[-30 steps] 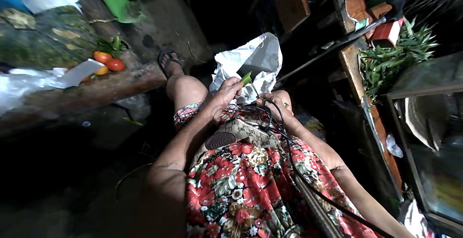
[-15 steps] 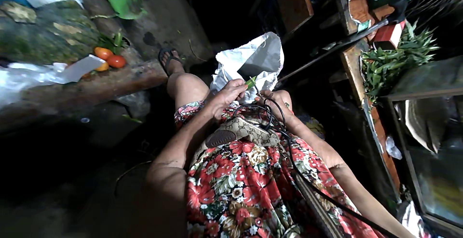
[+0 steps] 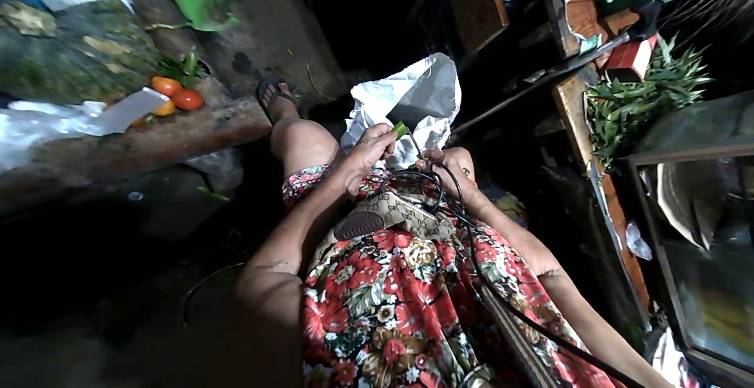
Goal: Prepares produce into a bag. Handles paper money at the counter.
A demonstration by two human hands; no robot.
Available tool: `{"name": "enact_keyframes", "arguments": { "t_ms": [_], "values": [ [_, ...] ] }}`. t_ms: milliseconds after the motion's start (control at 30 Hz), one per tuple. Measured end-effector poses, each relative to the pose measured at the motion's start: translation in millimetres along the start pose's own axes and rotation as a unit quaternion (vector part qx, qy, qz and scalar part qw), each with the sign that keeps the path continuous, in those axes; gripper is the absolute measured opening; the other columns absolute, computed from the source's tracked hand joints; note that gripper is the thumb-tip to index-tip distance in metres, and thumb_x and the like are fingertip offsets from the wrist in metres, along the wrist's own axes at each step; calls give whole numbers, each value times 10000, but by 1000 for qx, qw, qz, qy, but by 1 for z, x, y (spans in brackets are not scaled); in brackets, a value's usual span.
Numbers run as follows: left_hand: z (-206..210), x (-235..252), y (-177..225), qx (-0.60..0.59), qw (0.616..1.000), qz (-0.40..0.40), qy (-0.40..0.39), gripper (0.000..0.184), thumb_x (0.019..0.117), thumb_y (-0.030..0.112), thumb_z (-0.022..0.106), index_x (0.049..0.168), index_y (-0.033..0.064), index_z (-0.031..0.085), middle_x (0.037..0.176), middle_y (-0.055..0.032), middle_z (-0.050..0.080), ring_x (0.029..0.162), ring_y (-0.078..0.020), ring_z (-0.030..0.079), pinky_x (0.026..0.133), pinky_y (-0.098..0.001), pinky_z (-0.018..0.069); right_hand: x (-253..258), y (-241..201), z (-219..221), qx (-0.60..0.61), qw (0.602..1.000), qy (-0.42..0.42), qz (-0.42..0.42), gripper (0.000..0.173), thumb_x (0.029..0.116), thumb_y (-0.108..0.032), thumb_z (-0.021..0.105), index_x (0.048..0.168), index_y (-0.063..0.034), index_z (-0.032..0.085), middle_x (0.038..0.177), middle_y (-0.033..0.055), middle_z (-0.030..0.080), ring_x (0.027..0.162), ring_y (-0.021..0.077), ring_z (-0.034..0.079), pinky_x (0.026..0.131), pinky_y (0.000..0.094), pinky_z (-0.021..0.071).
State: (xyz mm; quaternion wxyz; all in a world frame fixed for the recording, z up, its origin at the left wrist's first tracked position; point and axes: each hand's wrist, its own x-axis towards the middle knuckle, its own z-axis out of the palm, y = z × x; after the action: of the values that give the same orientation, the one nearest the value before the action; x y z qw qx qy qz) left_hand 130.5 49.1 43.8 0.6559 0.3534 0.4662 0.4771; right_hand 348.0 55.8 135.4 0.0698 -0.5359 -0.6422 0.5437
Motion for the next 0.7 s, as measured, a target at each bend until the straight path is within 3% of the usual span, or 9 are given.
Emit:
{"name": "enact_keyframes", "arguments": {
  "t_ms": [167, 300, 367, 500, 600, 700],
  "values": [
    [1, 0, 1, 8, 1000, -1, -13, 198, 1083, 167, 474, 960, 52, 577, 695, 3, 535, 592, -77, 496, 553, -211, 413, 2, 2, 1, 12, 1000, -3, 12, 347, 1019, -349, 636, 1282, -123, 626, 861, 56, 698, 611, 112, 601, 565, 271, 523],
    [1, 1, 0, -4, 1000, 5, 9, 175, 1083, 143, 471, 977, 49, 574, 683, 6, 518, 583, -71, 490, 560, -208, 423, -6, -4, 0, -17, 1000, 25, -8, 305, 1053, -342, 575, 1282, -145, 617, 896, 45, 687, 683, 100, 600, 637, 288, 520],
    [0, 1, 1, -4, 1000, 0, 26, 168, 1084, 155, 474, 1001, 52, 578, 697, 8, 515, 594, -73, 496, 567, -209, 430, -2, -2, 0, -13, 1000, 22, -19, 292, 1054, -288, 578, 1283, -109, 607, 903, 47, 687, 699, 85, 610, 661, 277, 534],
    [0, 2, 0, 1, 1000, 1, 10, 178, 1081, 159, 477, 970, 56, 571, 702, 2, 525, 603, -80, 496, 573, -219, 427, 1, 3, 3, 3, 1000, 3, 9, 345, 1004, -349, 658, 1270, -132, 624, 840, 42, 675, 628, 100, 590, 581, 271, 518],
    [1, 0, 1, 13, 1000, -5, -19, 192, 1081, 163, 483, 947, 57, 570, 697, 1, 525, 603, -81, 491, 573, -219, 417, -1, 4, 3, -2, 1000, 0, 24, 361, 999, -380, 659, 1293, -172, 625, 880, 33, 686, 656, 95, 589, 606, 279, 514],
    [1, 0, 1, 28, 998, -4, -52, 187, 1079, 153, 485, 952, 48, 574, 688, 0, 527, 597, -82, 498, 570, -221, 424, -1, 4, 2, 15, 999, -2, 38, 350, 1004, -395, 648, 1285, -187, 622, 843, 41, 677, 594, 107, 580, 542, 275, 508]
  ]
}}
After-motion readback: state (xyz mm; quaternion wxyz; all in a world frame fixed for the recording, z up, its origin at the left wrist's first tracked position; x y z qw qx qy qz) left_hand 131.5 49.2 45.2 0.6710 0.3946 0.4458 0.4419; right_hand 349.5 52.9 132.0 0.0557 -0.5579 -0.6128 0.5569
